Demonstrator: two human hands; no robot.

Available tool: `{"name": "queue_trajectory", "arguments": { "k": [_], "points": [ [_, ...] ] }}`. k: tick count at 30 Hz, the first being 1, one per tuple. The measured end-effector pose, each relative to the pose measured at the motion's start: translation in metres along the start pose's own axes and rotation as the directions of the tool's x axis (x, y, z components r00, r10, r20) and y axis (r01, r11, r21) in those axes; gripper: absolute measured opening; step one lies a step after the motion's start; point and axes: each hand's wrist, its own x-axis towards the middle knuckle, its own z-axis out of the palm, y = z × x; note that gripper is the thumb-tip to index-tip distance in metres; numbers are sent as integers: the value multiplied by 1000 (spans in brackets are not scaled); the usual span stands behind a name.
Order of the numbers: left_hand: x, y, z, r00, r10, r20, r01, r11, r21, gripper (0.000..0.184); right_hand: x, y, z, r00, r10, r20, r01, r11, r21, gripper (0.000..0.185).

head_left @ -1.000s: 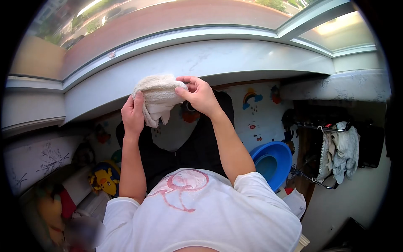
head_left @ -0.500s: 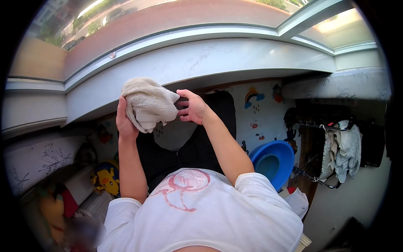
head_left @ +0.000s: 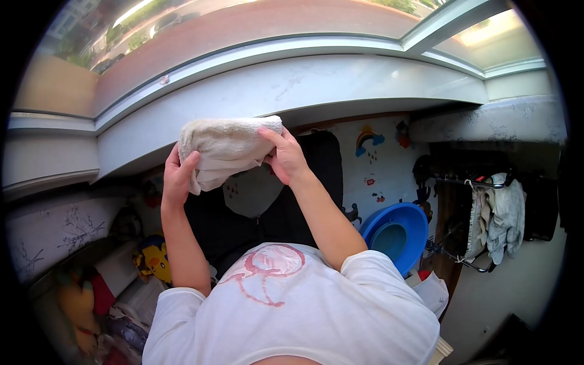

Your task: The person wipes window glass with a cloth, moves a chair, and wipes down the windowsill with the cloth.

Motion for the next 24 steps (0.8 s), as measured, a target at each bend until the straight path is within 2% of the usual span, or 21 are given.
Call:
{"name": "queue_trajectory", "arguments": {
  "k": [4,5,11,14,15,18,19,22,24],
  "points": [
    [-2,9,-13,998,-39,-44,46,984,170,47,-12,-15,6,996,-60,-69,54,995,-85,42],
    [-1,11,-15,997,-55,-59,66,976,208,46,-14,-16,12,985,-123,-122,111,989,-102,39],
    [1,10,-21,988,46,-146,1,952,306,54,-21,-27,20,973,-180,-146,152,971,-186,34],
    [-2,20,-24,985,14,-173,36,958,283,59,-6,-25,-1,971,-233,-54,193,897,-398,34],
    [-2,21,-30,987,1,-161,44,961,274,64,-3,-21,-5,963,-268,-38,242,915,-322,28],
    [-4,30,-37,978,-73,-196,119,965,234,67,-11,-33,3,982,-180,-56,177,983,-50,21],
    [-1,29,-44,976,-89,-198,141,953,268,66,-11,-36,1,990,-139,0,139,990,-7,18],
    [-5,25,-52,966,-90,-242,182,904,388,61,-15,-33,13,991,-130,31,123,979,161,20],
    [-6,12,-55,969,-21,-248,111,927,358,57,-21,-34,27,990,-138,32,129,968,214,21]
  ]
}}
